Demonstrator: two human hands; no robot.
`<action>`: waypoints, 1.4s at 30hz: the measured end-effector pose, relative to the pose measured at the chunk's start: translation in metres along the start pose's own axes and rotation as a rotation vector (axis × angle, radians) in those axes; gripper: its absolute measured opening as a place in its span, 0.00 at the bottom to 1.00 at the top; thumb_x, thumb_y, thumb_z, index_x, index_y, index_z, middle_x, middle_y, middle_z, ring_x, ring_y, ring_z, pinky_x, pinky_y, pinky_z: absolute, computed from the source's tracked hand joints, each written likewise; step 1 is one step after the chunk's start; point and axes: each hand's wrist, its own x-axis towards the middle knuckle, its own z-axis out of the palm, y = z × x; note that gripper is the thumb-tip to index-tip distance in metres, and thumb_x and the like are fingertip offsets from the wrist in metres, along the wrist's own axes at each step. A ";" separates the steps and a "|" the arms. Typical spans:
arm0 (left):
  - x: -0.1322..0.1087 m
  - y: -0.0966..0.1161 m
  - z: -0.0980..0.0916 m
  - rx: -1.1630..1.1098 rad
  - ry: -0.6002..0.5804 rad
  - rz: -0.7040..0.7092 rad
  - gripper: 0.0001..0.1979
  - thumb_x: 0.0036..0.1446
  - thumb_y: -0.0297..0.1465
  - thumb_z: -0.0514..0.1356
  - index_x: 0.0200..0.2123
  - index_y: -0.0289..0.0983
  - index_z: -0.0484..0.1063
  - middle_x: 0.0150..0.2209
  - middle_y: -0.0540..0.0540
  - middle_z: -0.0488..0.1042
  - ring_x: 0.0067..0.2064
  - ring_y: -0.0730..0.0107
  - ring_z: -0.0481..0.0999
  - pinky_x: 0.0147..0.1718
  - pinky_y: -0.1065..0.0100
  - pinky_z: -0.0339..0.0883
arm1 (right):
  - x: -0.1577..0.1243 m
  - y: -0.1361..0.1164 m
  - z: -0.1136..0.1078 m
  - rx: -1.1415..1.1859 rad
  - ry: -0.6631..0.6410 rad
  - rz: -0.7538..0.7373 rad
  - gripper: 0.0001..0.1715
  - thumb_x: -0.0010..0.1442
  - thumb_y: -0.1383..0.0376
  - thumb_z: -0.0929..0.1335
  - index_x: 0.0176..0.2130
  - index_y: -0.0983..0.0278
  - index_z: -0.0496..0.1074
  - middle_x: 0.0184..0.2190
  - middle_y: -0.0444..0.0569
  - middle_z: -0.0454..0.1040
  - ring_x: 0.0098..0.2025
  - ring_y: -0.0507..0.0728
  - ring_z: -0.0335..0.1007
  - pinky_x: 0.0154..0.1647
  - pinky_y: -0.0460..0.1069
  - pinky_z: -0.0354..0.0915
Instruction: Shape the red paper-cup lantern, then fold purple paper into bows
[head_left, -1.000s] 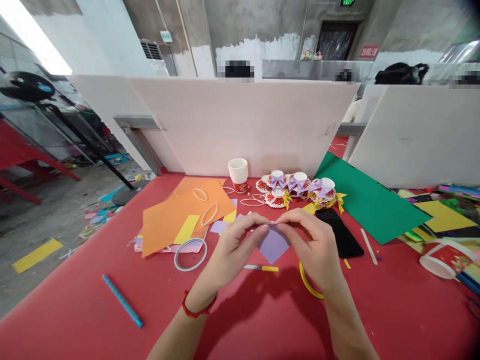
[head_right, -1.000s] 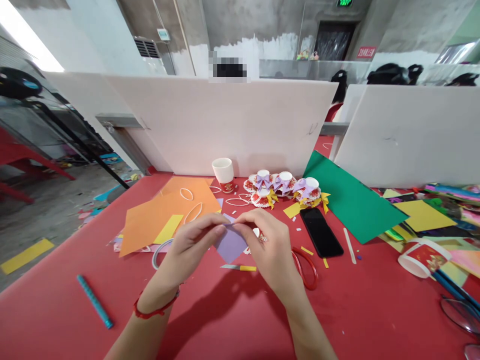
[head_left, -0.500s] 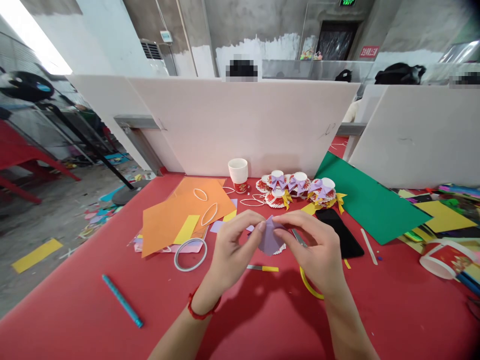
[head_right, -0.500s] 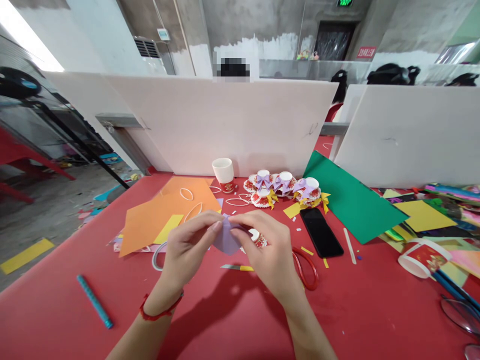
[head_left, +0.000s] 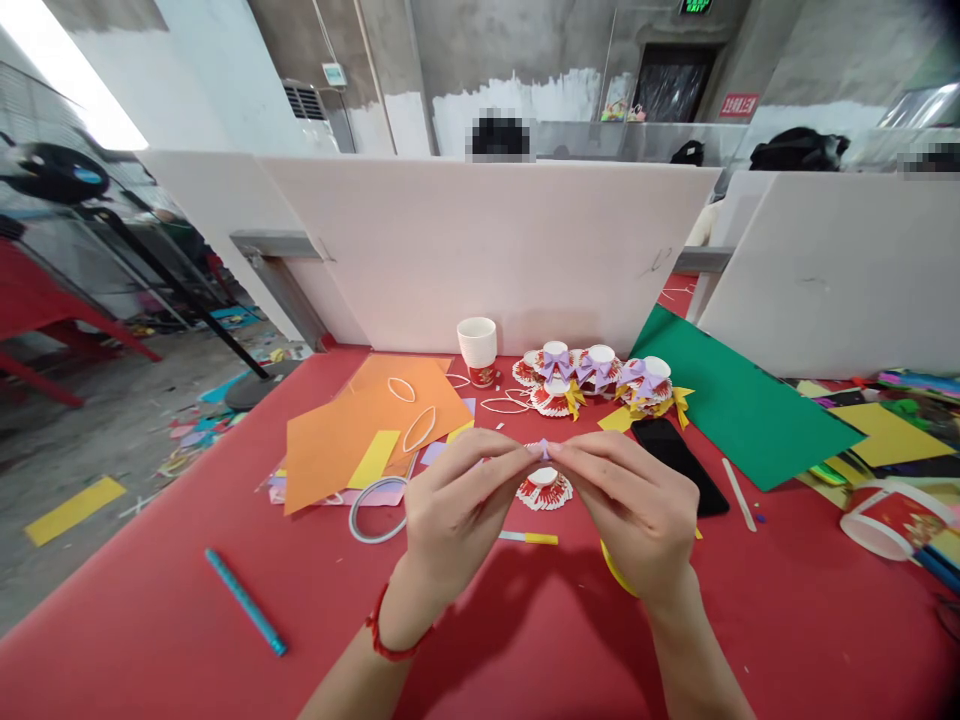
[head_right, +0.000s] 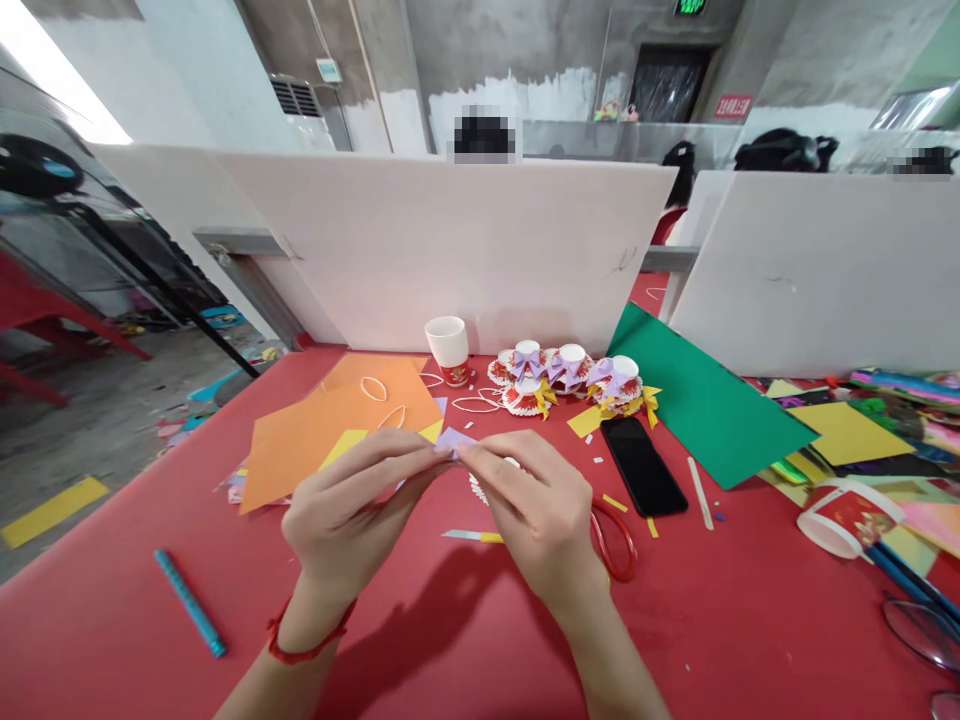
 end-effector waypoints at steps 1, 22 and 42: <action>0.000 0.000 -0.001 0.032 -0.005 0.024 0.13 0.56 0.15 0.64 0.40 0.37 0.78 0.32 0.49 0.77 0.31 0.74 0.76 0.29 0.73 0.71 | 0.001 0.000 0.000 -0.038 -0.005 -0.033 0.20 0.60 0.81 0.69 0.46 0.62 0.79 0.36 0.50 0.78 0.36 0.54 0.74 0.34 0.48 0.71; 0.004 0.015 0.006 -0.782 -0.101 -0.822 0.10 0.56 0.35 0.66 0.25 0.38 0.80 0.25 0.48 0.76 0.29 0.70 0.72 0.30 0.69 0.68 | -0.008 -0.004 -0.005 -0.401 0.101 -0.395 0.14 0.63 0.79 0.67 0.41 0.65 0.79 0.31 0.46 0.78 0.30 0.53 0.69 0.32 0.52 0.64; 0.002 0.001 0.015 -0.436 0.044 -0.740 0.14 0.57 0.34 0.63 0.21 0.37 0.71 0.21 0.50 0.68 0.25 0.72 0.65 0.26 0.70 0.62 | 0.009 -0.007 0.009 0.442 0.022 0.753 0.21 0.50 0.69 0.73 0.45 0.59 0.70 0.18 0.34 0.70 0.22 0.51 0.69 0.26 0.46 0.68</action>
